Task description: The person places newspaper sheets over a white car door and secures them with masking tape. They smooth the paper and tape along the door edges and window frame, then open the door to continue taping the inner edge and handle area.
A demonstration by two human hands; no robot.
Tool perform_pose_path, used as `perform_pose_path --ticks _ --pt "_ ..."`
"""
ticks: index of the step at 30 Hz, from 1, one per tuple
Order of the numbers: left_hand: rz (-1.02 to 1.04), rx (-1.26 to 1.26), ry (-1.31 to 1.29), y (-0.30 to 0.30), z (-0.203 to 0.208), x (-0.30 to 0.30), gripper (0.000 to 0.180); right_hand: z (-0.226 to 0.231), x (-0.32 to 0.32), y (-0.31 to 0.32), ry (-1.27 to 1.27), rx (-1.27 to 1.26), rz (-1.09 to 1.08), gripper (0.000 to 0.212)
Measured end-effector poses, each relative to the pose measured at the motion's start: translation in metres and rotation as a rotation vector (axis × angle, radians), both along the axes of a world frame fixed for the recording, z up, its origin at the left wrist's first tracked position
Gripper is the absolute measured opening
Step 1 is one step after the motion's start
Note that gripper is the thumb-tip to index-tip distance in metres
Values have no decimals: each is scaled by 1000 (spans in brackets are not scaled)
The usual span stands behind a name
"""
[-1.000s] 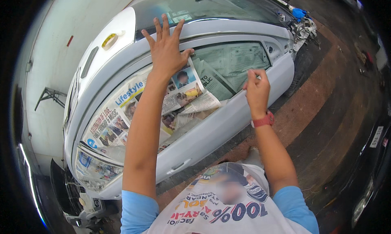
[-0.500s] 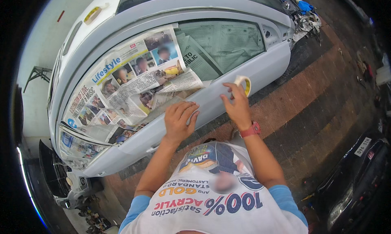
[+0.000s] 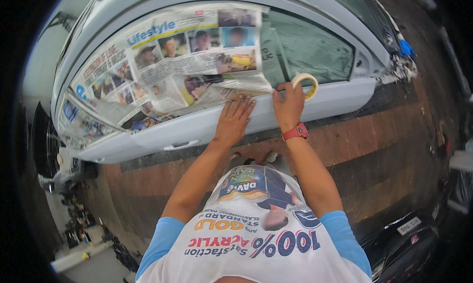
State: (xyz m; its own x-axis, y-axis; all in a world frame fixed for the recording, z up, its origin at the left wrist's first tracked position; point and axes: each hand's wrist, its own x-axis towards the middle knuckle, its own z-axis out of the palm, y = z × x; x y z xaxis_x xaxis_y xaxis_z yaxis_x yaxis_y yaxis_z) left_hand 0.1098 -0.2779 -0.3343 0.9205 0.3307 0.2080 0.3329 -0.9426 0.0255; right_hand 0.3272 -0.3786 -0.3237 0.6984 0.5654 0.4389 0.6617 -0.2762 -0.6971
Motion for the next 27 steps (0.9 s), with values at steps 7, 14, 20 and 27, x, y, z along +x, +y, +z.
perform_pose_path --ticks 7,14,20,27 --pt "74 -142 -106 -11 21 -2 69 -15 -33 -26 -105 55 239 26" --pt "150 -147 -363 -11 15 -34 56 -23 -48 -22 -25 -98 247 51" --pt "398 -25 -365 5 13 -75 54 -12 -54 -9 104 69 123 49" --pt "367 -79 -294 17 8 -83 58 -23 -52 -9 -142 -105 94 47"
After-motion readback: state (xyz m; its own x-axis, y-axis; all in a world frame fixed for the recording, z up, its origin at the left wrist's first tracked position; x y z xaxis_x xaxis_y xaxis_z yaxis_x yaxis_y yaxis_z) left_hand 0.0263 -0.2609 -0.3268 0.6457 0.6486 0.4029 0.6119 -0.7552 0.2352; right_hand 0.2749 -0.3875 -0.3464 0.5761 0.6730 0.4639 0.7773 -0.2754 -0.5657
